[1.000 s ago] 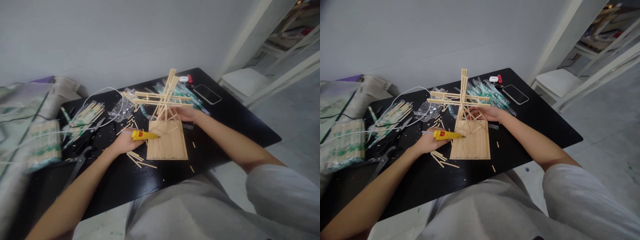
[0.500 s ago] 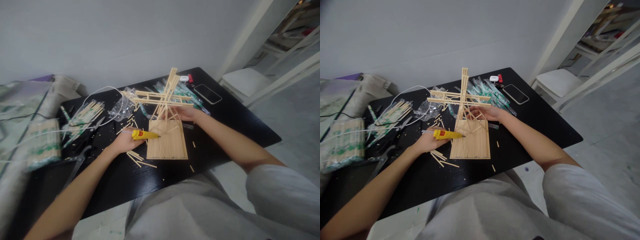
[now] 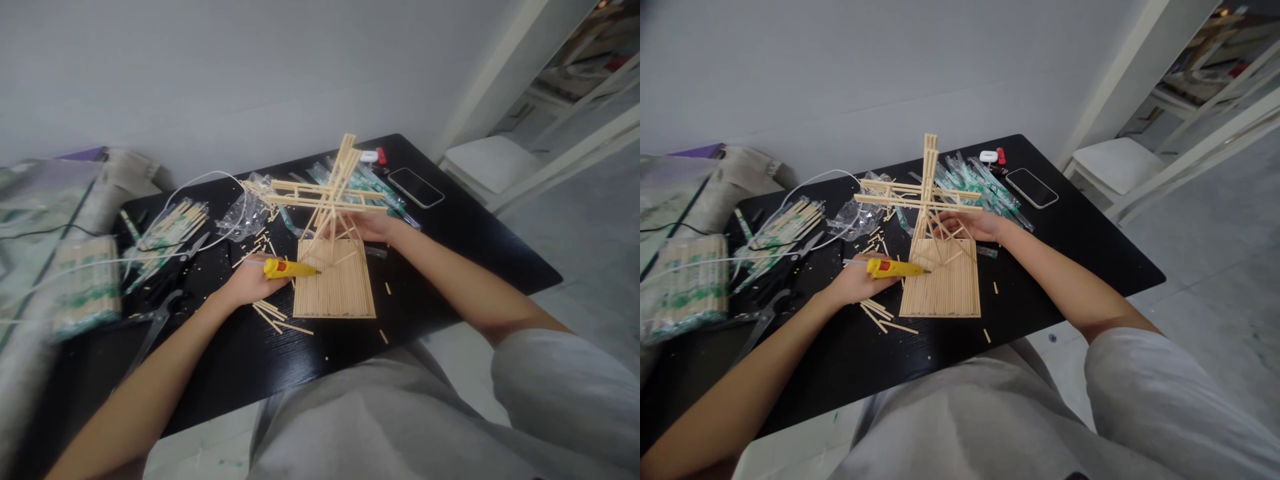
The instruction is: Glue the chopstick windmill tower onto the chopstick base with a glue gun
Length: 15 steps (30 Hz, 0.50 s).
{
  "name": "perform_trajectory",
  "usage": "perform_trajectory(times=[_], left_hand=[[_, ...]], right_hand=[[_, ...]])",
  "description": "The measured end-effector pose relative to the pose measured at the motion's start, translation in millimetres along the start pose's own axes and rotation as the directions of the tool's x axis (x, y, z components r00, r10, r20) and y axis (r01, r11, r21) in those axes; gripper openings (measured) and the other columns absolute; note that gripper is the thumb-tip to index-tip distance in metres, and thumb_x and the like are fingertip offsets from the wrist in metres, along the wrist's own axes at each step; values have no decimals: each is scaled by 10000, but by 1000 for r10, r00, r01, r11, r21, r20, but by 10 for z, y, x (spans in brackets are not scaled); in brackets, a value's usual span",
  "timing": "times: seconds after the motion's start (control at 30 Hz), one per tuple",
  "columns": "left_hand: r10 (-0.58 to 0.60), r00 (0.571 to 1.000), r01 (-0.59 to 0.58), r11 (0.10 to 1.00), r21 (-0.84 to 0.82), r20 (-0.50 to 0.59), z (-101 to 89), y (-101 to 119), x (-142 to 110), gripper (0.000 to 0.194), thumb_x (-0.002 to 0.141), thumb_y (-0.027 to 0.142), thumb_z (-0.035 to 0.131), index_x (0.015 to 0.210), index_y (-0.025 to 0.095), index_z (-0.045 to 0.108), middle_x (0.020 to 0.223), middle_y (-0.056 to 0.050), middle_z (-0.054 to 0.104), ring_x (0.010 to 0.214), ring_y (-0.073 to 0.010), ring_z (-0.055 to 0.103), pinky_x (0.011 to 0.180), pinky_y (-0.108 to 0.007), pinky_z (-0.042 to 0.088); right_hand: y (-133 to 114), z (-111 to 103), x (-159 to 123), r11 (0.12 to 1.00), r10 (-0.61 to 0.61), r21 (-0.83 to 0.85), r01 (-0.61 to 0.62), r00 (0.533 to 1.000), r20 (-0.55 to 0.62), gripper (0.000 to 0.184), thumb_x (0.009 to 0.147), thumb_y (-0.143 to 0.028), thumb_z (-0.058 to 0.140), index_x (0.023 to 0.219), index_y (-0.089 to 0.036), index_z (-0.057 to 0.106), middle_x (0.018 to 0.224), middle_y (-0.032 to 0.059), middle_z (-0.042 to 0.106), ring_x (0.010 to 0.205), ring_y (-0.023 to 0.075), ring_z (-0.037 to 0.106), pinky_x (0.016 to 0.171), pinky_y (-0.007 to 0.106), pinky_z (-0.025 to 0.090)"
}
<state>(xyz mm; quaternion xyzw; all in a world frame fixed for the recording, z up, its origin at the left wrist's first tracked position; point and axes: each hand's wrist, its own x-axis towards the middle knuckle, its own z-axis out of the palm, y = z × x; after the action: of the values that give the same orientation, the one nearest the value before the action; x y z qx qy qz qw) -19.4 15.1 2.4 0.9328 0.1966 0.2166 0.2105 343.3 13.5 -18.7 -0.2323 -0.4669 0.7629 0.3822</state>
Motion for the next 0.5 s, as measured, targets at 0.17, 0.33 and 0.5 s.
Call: perform_trajectory(times=[0.17,0.33,0.5], left_hand=[[-7,1000,7,1000,0,4,-11,10,0,158,947,313,766,824,222,725,795,-5,760,721,-184,739,767,-331,626],[-12,1000,13,1000,18,-5,-11,17,3,154,934,310,770,823,217,717,791,-3,767,728,-185,752,786,-331,632],[2,1000,-2,1000,9,-27,-7,32,9,163,933,293,753,799,217,698,762,2,745,685,-173,723,710,-309,602]], right_hand=[[-10,19,-7,1000,-12,-4,12,1000,13,499,1008,-565,813,1264,-146,723,1197,139,806,1148,247,772,1077,414,590],[-24,40,-5,999,-29,-24,30,999,38,489,1005,-560,816,1258,-150,736,1195,134,811,1141,245,774,1045,387,603],[-18,23,-2,1000,-21,-5,21,999,40,505,989,-562,835,1260,-147,737,1190,133,816,1118,234,783,1033,370,611]])
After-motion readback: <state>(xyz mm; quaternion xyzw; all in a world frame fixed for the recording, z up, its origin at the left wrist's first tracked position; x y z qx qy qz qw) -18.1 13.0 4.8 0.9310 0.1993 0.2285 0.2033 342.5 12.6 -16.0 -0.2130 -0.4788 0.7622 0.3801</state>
